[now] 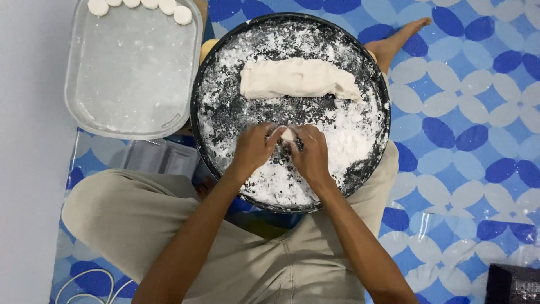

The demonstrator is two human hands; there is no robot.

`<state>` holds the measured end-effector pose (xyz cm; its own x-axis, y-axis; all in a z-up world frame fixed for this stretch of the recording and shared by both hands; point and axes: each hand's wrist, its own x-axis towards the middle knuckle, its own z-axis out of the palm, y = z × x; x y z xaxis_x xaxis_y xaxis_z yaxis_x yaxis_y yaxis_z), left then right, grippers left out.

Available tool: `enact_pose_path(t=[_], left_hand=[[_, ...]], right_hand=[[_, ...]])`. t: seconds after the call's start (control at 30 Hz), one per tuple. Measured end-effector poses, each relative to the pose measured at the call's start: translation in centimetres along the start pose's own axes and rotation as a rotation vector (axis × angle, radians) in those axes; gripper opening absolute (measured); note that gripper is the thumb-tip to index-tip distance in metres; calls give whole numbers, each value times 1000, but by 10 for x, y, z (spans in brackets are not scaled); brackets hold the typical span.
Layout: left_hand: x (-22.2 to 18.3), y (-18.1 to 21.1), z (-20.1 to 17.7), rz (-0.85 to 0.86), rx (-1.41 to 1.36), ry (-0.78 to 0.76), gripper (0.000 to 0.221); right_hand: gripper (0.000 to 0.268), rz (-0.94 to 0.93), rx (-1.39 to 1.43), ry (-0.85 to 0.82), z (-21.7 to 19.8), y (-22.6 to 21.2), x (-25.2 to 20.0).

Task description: Pinching off small pieces of dough from a larger mass and rolling them into small balls by hand.

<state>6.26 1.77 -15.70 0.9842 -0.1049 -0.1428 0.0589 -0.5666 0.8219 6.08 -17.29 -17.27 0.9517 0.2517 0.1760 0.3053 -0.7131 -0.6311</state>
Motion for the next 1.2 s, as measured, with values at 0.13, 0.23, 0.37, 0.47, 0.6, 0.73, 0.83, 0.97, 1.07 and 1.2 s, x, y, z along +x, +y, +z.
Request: enact_pose_path(t=[0.13, 0.23, 0.37, 0.47, 0.6, 0.73, 0.83, 0.97, 1.07, 1.2], left_hand=[[-10, 2, -6, 109, 153, 97, 37], [-20, 11, 7, 96, 385, 30, 41], [-45, 48, 7, 221, 458, -255, 64], [-40, 34, 25, 310, 532, -227, 75], [-37, 18, 52, 313, 521, -158, 88], [-38, 25, 50, 277, 570, -200, 85], [-36, 24, 48, 224, 534, -224, 83], [-42, 24, 48, 225, 405, -184, 90], [-39, 17, 55, 228, 395, -145, 96], [-38, 10, 67, 256, 448, -87, 92]], right_hand=[[42, -67, -58, 2, 0, 10, 0], [41, -143, -228, -30, 4, 16, 1], [38, -51, -212, -102, -20, 1, -9], [44, 20, -160, -60, -36, 7, -14], [43, -41, -93, 23, -41, 21, -20], [45, -30, -30, 29, -44, 16, -20], [43, -47, -11, 31, -42, 18, -19], [44, -53, 10, 39, -48, 7, -25], [44, -65, 24, 72, -46, 13, -26], [44, -57, 41, 79, -45, 17, -29]])
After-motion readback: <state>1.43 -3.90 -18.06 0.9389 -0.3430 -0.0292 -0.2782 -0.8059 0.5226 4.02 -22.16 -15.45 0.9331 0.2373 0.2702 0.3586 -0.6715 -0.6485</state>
